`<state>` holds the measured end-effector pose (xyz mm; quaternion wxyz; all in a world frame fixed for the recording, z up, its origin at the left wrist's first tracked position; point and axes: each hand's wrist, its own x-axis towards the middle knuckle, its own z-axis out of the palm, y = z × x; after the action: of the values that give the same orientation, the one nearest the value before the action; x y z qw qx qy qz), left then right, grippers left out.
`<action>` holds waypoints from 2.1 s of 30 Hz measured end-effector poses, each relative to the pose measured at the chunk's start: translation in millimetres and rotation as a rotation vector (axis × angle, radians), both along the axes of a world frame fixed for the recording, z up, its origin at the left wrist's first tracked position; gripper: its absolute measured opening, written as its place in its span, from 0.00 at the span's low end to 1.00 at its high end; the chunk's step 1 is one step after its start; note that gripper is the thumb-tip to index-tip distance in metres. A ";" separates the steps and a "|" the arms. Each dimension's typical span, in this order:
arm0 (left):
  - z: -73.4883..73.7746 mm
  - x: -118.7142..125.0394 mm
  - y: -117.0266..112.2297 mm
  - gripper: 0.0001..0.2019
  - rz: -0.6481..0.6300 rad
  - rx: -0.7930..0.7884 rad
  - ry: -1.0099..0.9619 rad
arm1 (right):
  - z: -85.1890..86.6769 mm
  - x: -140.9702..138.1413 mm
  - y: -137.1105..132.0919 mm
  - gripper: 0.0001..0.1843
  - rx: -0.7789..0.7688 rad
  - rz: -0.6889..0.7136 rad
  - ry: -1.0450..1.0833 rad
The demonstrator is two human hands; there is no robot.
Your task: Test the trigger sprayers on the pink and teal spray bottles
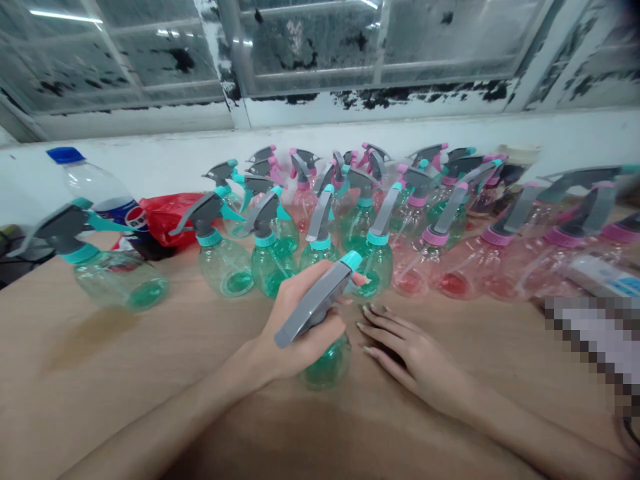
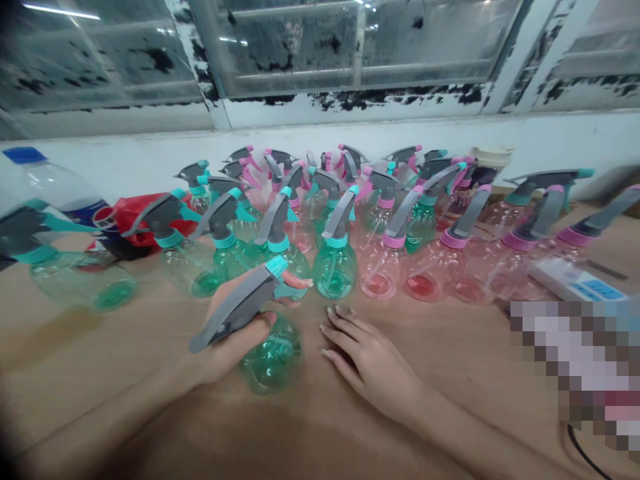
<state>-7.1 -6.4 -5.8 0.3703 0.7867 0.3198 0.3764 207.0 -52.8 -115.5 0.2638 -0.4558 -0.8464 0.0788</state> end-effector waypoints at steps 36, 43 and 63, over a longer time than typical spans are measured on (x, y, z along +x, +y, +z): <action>-13.0 -4.7 -4.0 0.33 0.009 0.028 0.115 | 2.1 -0.2 1.4 0.20 0.012 0.022 -0.099; -12.5 -19.1 -15.8 0.29 0.171 0.037 0.073 | 5.0 -1.0 1.2 0.21 -0.015 0.010 -0.086; 19.1 -178.3 -34.5 0.20 0.928 -0.011 0.245 | -8.4 2.9 1.2 0.21 -0.024 -0.044 -0.151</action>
<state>-185.4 -40.9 13.3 0.1271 0.5973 0.6806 0.4048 210.0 -51.5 -124.0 0.1955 -0.4822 -0.8526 0.0484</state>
